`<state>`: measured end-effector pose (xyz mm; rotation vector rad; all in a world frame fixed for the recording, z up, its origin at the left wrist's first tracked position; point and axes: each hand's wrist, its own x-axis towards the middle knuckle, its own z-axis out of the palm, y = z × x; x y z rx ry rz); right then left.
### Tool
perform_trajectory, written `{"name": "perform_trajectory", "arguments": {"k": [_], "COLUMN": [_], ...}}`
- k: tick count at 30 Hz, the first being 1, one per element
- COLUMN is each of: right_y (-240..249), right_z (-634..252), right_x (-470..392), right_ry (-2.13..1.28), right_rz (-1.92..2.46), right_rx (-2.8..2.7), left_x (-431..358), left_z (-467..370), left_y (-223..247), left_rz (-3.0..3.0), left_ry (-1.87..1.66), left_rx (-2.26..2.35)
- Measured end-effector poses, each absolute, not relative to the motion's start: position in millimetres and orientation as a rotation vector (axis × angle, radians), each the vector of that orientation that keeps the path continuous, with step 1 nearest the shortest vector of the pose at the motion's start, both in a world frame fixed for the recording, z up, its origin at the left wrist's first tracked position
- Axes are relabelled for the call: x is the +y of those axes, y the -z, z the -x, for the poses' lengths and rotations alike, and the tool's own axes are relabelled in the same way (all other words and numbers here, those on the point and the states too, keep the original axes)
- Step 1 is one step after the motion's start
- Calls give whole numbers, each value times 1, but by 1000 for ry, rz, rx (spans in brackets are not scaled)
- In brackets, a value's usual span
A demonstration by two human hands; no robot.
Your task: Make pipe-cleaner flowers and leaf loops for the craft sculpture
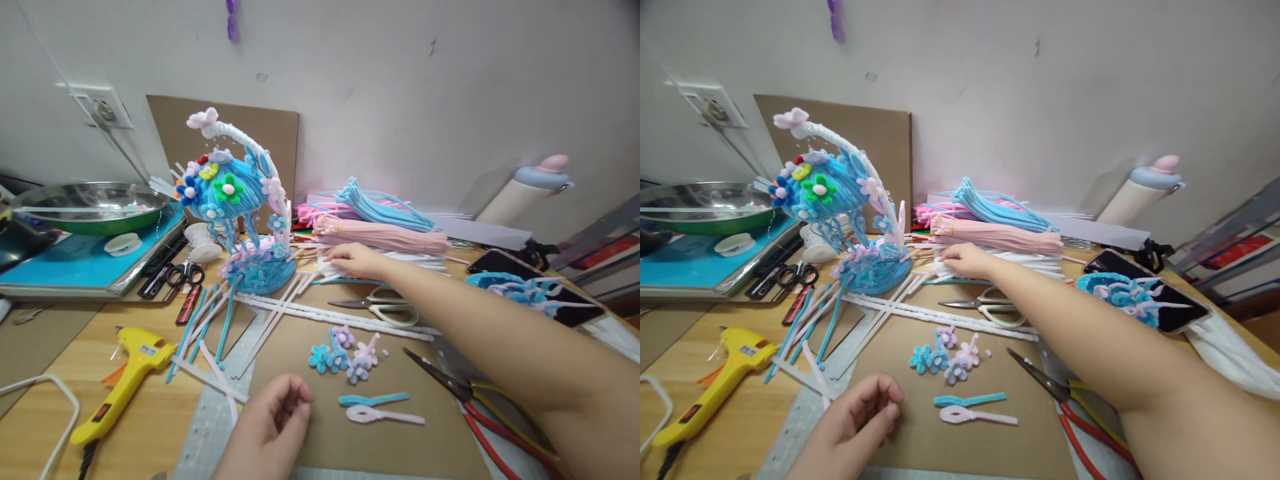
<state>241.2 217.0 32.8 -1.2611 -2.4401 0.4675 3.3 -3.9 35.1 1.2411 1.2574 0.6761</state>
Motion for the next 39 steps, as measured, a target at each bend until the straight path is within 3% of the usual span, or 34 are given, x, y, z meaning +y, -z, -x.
{"name": "perform_trajectory", "arguments": {"k": [11, 19, 39], "right_y": [-22, -28, -47], "right_z": [-224, -230, -274], "right_x": [242, 229, 245], "right_ry": [-321, 73, 432], "right_rz": [1644, 1747, 1799], "right_rx": [-2299, -2114, -2116], "left_x": [-4, -5, -5], "left_z": [-4, -4, -2], "left_y": [-38, -35, -32], "left_rz": [-1239, -1298, -1424], "left_ry": [-680, -652, -600], "left_rx": [1271, 1260, 1269]}}
